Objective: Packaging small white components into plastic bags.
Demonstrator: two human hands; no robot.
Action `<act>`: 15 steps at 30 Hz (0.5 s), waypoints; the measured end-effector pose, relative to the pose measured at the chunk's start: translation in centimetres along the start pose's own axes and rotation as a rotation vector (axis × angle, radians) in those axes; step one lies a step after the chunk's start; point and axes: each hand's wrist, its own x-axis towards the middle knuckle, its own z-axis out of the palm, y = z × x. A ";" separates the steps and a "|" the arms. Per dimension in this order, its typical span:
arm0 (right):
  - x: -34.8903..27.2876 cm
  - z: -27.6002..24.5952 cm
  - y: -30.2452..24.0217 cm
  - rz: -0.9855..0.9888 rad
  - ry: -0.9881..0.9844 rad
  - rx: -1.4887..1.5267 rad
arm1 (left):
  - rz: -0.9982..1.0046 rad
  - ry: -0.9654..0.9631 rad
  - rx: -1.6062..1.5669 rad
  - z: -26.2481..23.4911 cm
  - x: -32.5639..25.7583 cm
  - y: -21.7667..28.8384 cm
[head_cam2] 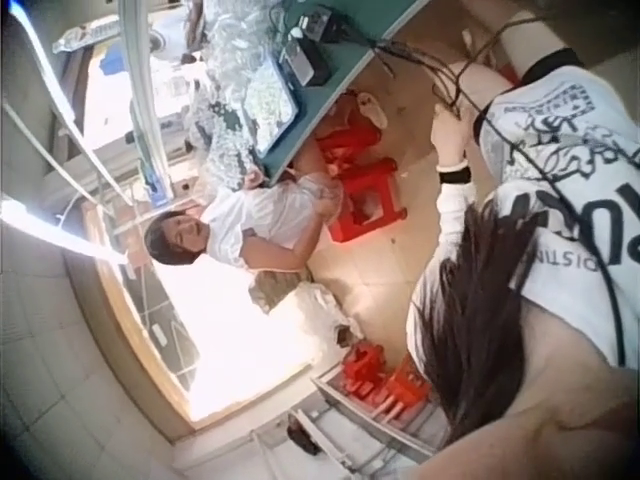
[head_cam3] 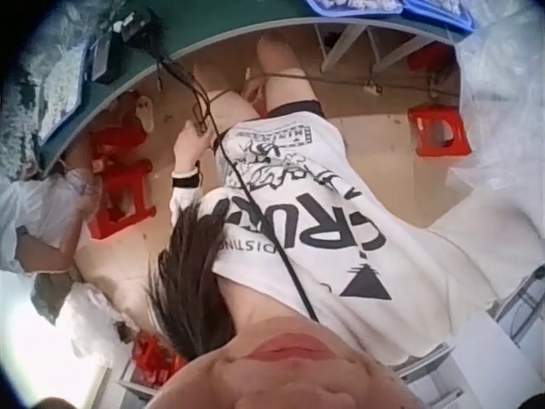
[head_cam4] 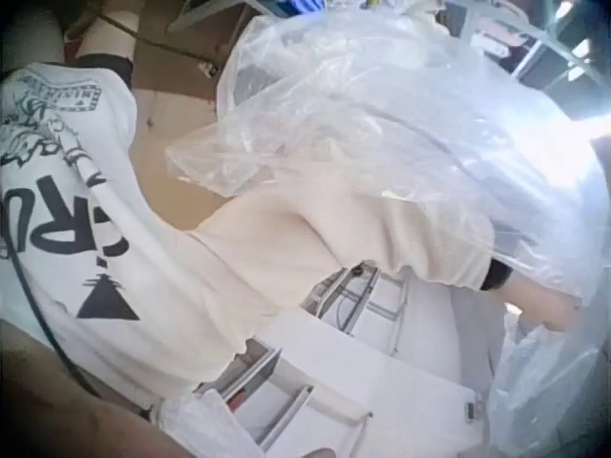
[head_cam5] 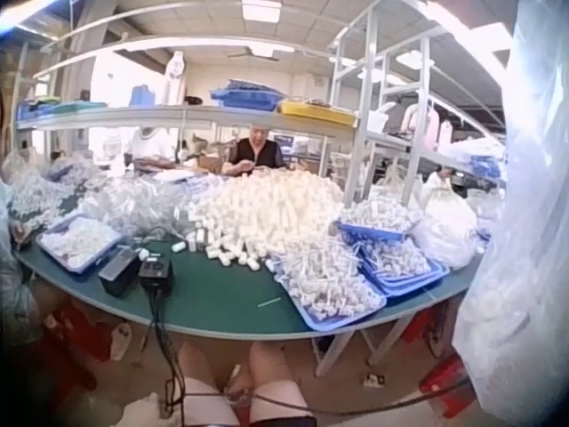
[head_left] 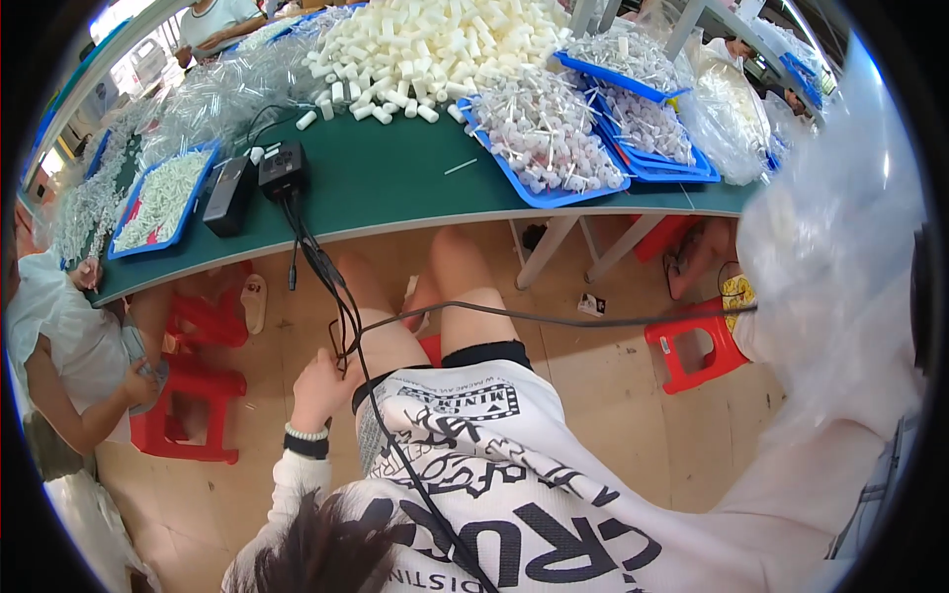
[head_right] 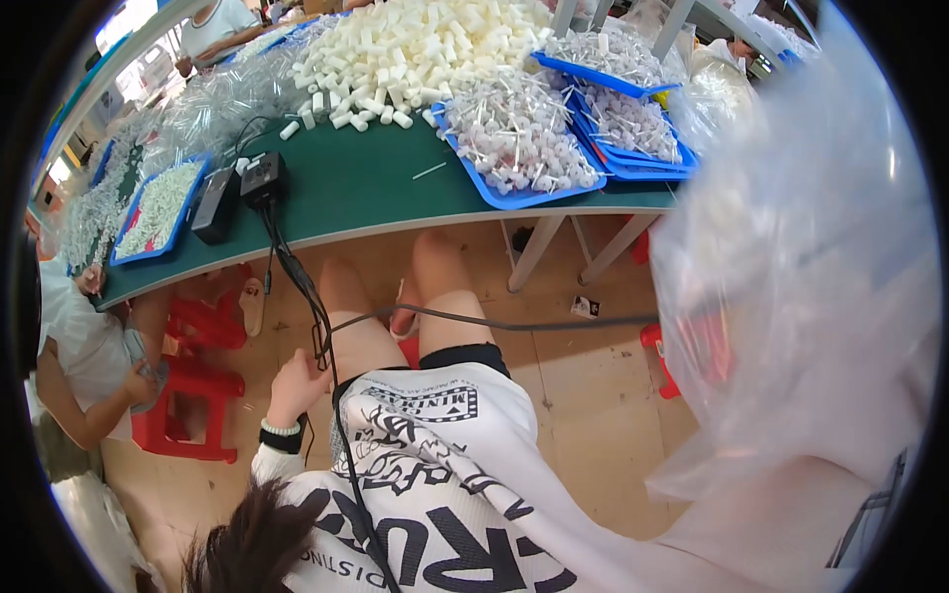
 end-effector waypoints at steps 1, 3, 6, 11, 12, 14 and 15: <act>-0.7 0.2 1.2 0.024 -0.014 -0.002 | -0.059 0.067 0.084 0.3 0.2 0.7; -1.9 0.3 3.6 0.073 -0.033 -0.016 | -0.113 0.124 0.165 0.9 0.7 0.8; -3.2 0.3 7.5 0.150 -0.047 -0.050 | -0.073 0.144 0.197 2.3 1.5 0.3; -4.9 0.3 16.1 0.287 -0.074 -0.117 | -0.122 0.081 0.286 1.7 1.9 -0.4; -5.3 0.4 18.0 0.318 -0.083 -0.134 | -0.094 0.117 0.283 2.0 1.9 -1.2; -6.4 0.6 22.0 0.386 -0.102 -0.167 | -0.126 0.092 0.274 1.8 2.1 -1.4; -7.2 0.7 24.1 0.424 -0.112 -0.184 | -0.164 0.085 0.263 1.6 2.3 -1.5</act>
